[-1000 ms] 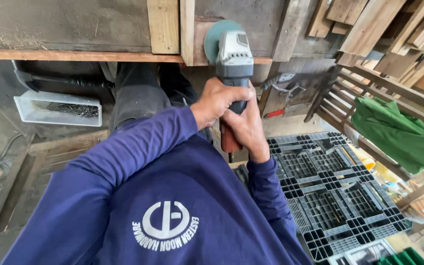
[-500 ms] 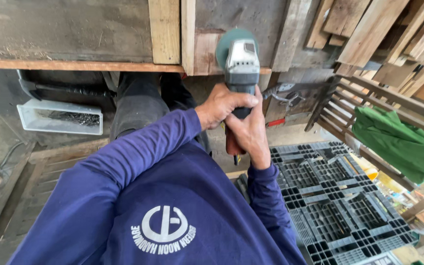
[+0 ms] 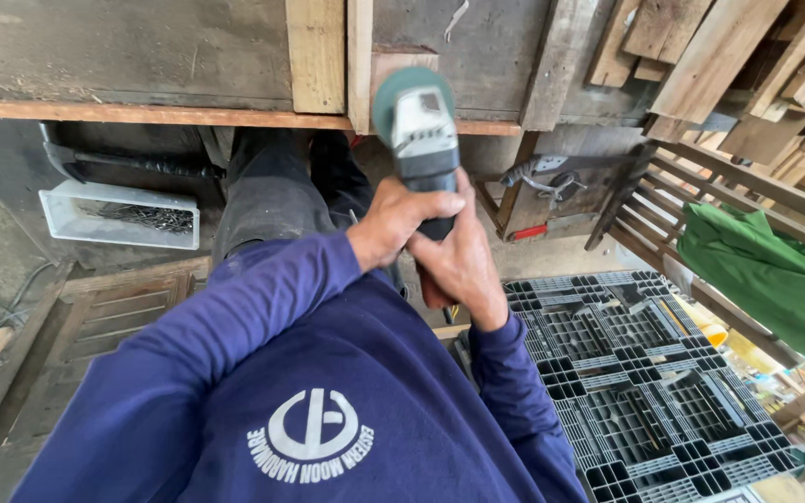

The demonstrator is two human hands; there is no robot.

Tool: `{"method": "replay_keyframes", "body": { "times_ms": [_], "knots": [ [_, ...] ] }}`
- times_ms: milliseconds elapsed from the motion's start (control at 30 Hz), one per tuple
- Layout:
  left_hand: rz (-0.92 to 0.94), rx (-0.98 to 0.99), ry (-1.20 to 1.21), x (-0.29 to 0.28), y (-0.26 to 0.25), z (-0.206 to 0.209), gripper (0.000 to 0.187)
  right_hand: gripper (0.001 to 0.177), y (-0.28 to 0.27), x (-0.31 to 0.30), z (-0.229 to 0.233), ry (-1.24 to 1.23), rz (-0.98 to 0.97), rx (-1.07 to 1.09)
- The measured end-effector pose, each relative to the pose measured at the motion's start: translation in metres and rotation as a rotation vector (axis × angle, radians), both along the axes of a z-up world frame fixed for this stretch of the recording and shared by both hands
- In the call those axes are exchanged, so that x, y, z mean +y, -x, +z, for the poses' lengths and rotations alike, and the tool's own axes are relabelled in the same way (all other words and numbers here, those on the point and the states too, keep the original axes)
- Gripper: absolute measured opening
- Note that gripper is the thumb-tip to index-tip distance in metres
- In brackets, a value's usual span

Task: The person uses an angle grinder to smooth and sand the edges and surface of a wooden block held against a workbench, occasionally moving other pieces of wood aside.

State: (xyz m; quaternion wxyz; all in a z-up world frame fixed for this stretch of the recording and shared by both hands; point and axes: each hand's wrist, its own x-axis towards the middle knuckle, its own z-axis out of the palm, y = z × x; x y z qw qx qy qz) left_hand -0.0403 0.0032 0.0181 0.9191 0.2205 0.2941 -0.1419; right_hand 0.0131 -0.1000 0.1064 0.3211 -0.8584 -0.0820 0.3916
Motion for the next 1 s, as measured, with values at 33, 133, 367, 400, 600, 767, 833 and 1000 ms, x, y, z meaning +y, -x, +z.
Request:
{"method": "replay_keyframes", "body": {
  "times_ms": [33, 133, 367, 400, 600, 767, 833, 1000],
  "knots": [
    [0.008, 0.011, 0.012, -0.002, 0.002, 0.001, 0.037, 0.097, 0.000, 0.001, 0.002, 0.031, 0.000, 0.010],
    [0.016, 0.054, 0.035, -0.005, 0.010, 0.000, 0.035, 0.100, 0.006, 0.005, 0.003, 0.117, -0.040, 0.072],
    [0.046, 0.087, -0.014, 0.001, 0.022, 0.009, 0.035, 0.099, 0.018, 0.007, 0.003, 0.029, 0.035, 0.047],
    [0.053, 0.083, -0.012, 0.002, 0.025, 0.010, 0.035, 0.100, 0.020, 0.009, 0.003, 0.057, 0.050, 0.046],
    [0.072, 0.024, 0.021, 0.033, -0.008, -0.013, 0.035, 0.098, -0.009, 0.035, -0.012, 0.008, -0.011, 0.042],
    [0.088, 0.032, 0.012, 0.011, 0.029, -0.003, 0.035, 0.098, 0.020, 0.016, -0.007, 0.080, 0.072, 0.046],
    [0.065, 0.068, -0.013, 0.000, 0.046, 0.003, 0.036, 0.098, 0.037, 0.004, -0.003, 0.071, 0.067, 0.064],
    [0.104, 0.018, 0.009, -0.007, 0.055, 0.003, 0.032, 0.101, 0.042, -0.004, -0.007, 0.137, -0.009, 0.152]
  ]
}}
